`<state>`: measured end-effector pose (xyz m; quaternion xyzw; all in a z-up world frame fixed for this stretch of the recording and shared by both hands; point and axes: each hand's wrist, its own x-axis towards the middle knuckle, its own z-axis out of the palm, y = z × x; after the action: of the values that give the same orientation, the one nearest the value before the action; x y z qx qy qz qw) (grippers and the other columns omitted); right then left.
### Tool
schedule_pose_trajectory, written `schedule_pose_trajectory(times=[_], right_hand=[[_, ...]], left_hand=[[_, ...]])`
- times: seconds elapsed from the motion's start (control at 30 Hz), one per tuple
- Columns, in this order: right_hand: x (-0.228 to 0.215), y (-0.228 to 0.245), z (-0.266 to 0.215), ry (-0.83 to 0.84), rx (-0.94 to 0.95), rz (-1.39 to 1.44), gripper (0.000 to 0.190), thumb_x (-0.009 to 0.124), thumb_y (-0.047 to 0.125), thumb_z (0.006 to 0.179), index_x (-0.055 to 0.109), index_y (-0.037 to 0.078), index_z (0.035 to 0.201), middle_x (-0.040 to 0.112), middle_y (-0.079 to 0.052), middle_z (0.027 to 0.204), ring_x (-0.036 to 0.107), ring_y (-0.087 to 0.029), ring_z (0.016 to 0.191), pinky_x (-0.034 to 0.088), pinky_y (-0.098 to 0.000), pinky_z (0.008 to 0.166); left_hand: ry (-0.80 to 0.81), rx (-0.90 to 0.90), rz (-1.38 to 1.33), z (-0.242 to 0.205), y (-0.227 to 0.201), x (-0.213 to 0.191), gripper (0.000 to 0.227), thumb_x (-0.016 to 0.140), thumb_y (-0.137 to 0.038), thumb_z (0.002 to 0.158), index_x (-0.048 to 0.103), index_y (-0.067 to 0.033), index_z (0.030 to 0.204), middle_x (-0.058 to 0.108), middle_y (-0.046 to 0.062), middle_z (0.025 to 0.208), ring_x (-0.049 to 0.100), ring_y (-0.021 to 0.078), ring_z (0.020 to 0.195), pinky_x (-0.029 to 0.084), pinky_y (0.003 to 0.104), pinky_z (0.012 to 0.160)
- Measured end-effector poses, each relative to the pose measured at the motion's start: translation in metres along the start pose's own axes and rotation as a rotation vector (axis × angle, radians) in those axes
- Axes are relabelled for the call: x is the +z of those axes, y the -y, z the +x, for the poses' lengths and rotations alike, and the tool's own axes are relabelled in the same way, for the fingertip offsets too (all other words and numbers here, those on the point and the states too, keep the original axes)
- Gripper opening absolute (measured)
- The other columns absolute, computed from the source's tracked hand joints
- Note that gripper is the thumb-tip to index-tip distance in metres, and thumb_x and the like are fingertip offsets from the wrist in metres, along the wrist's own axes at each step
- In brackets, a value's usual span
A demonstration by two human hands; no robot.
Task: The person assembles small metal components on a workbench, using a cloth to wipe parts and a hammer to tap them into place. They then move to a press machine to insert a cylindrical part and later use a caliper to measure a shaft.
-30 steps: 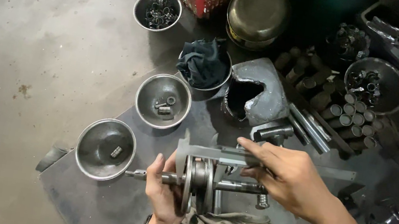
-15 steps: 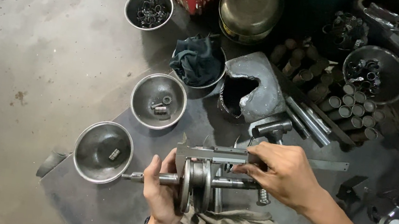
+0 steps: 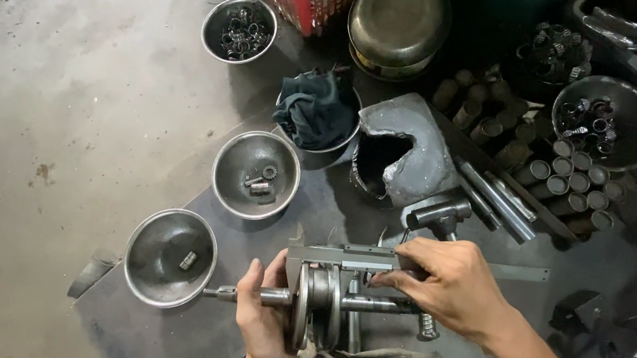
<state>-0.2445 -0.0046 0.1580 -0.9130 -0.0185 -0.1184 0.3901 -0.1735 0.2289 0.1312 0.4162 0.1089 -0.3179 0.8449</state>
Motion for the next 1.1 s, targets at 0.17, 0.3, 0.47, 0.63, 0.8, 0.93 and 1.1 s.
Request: schedule_pose_trajectory(times=[0.17, 0.3, 0.47, 0.63, 0.8, 0.93, 1.1], right_hand=[[0.004, -0.013, 0.002, -0.001, 0.004, 0.009, 0.032, 0.086, 0.031, 0.075, 0.075, 0.005, 0.088, 0.069, -0.004, 0.067, 0.061, -0.017, 0.049, 0.046, -0.0314, 0.044], [-0.001, -0.023, 0.007, 0.001, 0.048, 0.065, 0.041, 0.085, 0.025, 0.075, 0.076, 0.005, 0.109, 0.072, -0.006, 0.072, 0.066, -0.015, 0.055, 0.050, -0.0316, 0.050], [-0.053, -0.079, 0.031, -0.318, 0.089, 0.001, 0.046, 0.085, 0.014, 0.079, 0.074, 0.006, 0.123, 0.078, -0.008, 0.099, 0.070, -0.013, 0.076, 0.055, -0.0289, 0.068], [-0.085, -0.235, 0.075, -0.638, 0.367, -0.063, 0.044, 0.088, 0.010, 0.083, 0.075, 0.005, 0.125, 0.074, -0.010, 0.094, 0.065, -0.017, 0.078, 0.051, -0.0294, 0.069], [-0.059, -0.422, 0.096, -0.613, 0.319, -0.305, 0.041, 0.088, 0.014, 0.080, 0.078, 0.003, 0.118, 0.072, -0.017, 0.104, 0.069, -0.030, 0.093, 0.053, -0.0372, 0.079], [-0.042, -0.474, 0.108, -0.546, 0.364, -0.337, 0.040, 0.088, 0.015, 0.079, 0.078, 0.005, 0.117, 0.070, -0.018, 0.114, 0.067, -0.034, 0.103, 0.053, -0.0426, 0.087], [-0.035, -0.491, 0.113, -0.475, 0.362, -0.449, 0.038, 0.086, 0.012, 0.077, 0.078, 0.005, 0.113, 0.070, -0.018, 0.116, 0.064, -0.040, 0.110, 0.049, -0.0483, 0.095]], left_hand=[[0.068, 0.026, 0.017, 0.010, 0.008, -0.008, 0.074, 0.032, -0.056, 0.098, 0.060, 0.0072, 0.125, 0.068, 0.015, 0.108, 0.064, 0.0243, 0.101, 0.048, 0.036, 0.089], [-0.026, -0.017, 0.015, 0.024, 0.015, -0.010, 0.075, 0.031, -0.056, 0.097, 0.060, 0.0064, 0.126, 0.068, 0.017, 0.113, 0.064, 0.0266, 0.106, 0.048, 0.038, 0.093], [0.009, -0.055, -0.019, 0.062, 0.044, -0.021, 0.080, 0.032, -0.059, 0.094, 0.057, 0.0101, 0.126, 0.067, 0.026, 0.123, 0.064, 0.0348, 0.112, 0.047, 0.045, 0.099], [0.138, -0.170, -0.106, 0.123, 0.078, -0.114, 0.083, 0.036, -0.061, 0.088, 0.052, 0.0080, 0.131, 0.059, 0.031, 0.136, 0.059, 0.0438, 0.123, 0.044, 0.055, 0.104], [0.515, -0.065, -0.243, 0.167, 0.113, -0.200, 0.078, 0.043, -0.058, 0.096, 0.047, 0.0080, 0.137, 0.045, 0.034, 0.146, 0.051, 0.0475, 0.132, 0.043, 0.063, 0.108], [0.600, -0.501, -0.478, 0.225, 0.130, -0.290, 0.068, 0.041, -0.044, 0.103, 0.046, 0.0104, 0.144, 0.056, 0.023, 0.134, 0.061, 0.0306, 0.120, 0.051, 0.044, 0.103], [0.494, -0.552, -0.571, 0.230, 0.174, -0.375, 0.036, 0.051, -0.022, 0.106, 0.052, 0.0042, 0.131, 0.056, 0.024, 0.134, 0.063, 0.0131, 0.110, 0.053, 0.026, 0.099]])
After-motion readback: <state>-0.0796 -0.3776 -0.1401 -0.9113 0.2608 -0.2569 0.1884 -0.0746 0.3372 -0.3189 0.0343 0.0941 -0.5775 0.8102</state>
